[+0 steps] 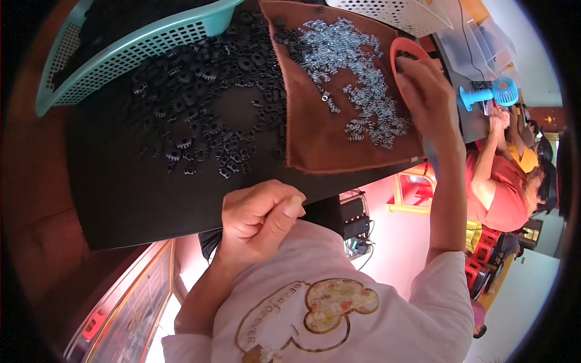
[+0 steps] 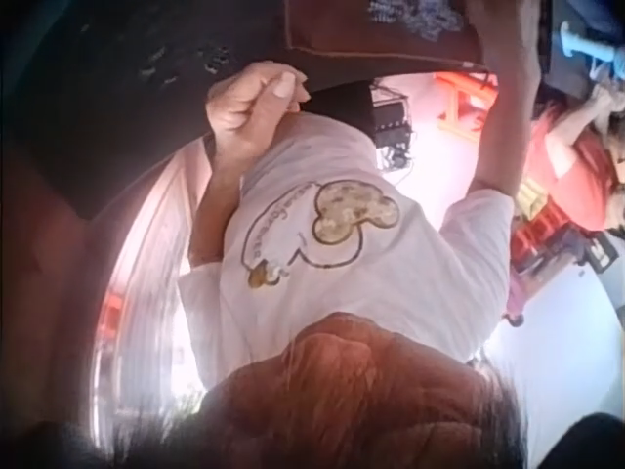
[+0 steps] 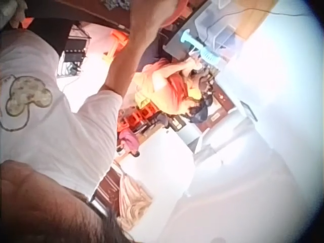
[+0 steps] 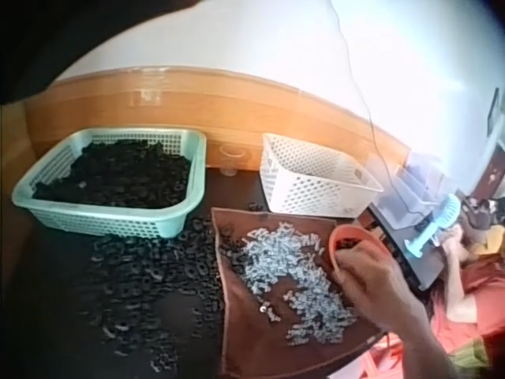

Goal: Manually assembling small plastic hair clips by inserting metal spring pins into the hinge mechanisms.

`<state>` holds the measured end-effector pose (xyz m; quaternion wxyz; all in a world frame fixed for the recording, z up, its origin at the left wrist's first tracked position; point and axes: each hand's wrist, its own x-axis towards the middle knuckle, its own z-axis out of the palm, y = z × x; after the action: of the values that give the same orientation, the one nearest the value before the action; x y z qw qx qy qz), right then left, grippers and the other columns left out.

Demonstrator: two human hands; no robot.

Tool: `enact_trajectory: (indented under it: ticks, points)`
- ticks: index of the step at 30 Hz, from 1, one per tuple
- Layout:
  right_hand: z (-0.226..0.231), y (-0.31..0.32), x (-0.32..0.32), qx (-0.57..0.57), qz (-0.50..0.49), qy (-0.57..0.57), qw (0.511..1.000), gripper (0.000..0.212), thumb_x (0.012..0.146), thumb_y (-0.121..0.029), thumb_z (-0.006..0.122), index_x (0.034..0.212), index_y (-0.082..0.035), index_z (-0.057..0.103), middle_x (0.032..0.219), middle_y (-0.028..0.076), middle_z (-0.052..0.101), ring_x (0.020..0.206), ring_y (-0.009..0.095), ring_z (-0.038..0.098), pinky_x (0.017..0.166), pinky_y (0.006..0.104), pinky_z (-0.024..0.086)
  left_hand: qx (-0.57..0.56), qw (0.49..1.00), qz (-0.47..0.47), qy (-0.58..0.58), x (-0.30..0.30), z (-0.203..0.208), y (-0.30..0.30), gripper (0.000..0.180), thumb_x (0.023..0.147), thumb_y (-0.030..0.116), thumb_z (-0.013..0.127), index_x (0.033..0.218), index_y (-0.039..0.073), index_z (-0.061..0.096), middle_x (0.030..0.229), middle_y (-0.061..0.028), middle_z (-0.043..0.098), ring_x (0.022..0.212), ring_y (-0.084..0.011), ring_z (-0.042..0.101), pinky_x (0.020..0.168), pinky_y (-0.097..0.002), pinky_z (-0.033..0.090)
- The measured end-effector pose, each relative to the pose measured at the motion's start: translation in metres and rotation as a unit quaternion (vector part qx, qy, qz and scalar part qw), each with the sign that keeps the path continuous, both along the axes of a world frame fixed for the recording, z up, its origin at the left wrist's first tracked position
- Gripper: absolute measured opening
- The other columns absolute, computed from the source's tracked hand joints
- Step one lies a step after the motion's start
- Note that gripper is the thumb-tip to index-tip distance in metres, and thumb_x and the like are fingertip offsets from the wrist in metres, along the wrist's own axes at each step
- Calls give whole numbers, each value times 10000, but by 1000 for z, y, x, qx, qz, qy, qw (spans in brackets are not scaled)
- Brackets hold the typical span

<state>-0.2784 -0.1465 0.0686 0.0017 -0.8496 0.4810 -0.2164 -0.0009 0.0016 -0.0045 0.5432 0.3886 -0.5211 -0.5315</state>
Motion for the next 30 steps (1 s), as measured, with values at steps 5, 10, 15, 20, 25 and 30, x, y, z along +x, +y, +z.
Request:
enact_trajectory:
  ticks: [5,10,15,20,25,30]
  points:
    - [-22,29,86,62,248,-43,966,292,749,-49,689,1033,-86,631,944,67,589,749,264,639,593,366,537,-75,997,-19,-26,3,3,0,72,859,-6,645,794,-21,620,653,-79,594,516,-173,554,488,-284,424]
    - [-29,37,138,109,328,-13,938,298,756,-196,740,1009,-94,620,945,70,511,830,224,618,563,333,534,-127,991,-14,-41,3,2,0,89,805,-19,665,737,-3,609,631,-75,569,512,-210,549,484,-303,424]
    - [-42,36,165,86,405,-30,910,283,777,-251,706,1013,-106,647,984,98,500,860,236,614,564,337,547,-168,985,-6,-40,3,-1,0,117,761,-23,687,696,9,596,607,-75,529,493,-237,508,482,-329,401]
    - [-57,27,172,51,406,23,912,318,760,-172,721,1070,-166,648,986,76,529,796,221,615,540,329,522,-161,986,-24,-40,7,-3,0,124,768,-24,680,703,10,580,610,-82,521,488,-252,493,462,-346,380]
    - [-53,15,177,-23,335,49,941,153,768,-141,610,900,-63,609,927,76,504,802,201,622,519,322,543,-151,988,-29,-27,8,-2,-2,116,776,-26,672,721,6,576,620,-84,527,491,-256,503,454,-353,378]
    - [-48,21,200,16,404,48,913,156,754,-147,615,858,-31,620,908,71,529,794,196,632,527,318,543,-135,990,-37,-34,9,1,-1,120,782,-27,667,714,1,572,628,-87,537,501,-259,519,463,-351,395]
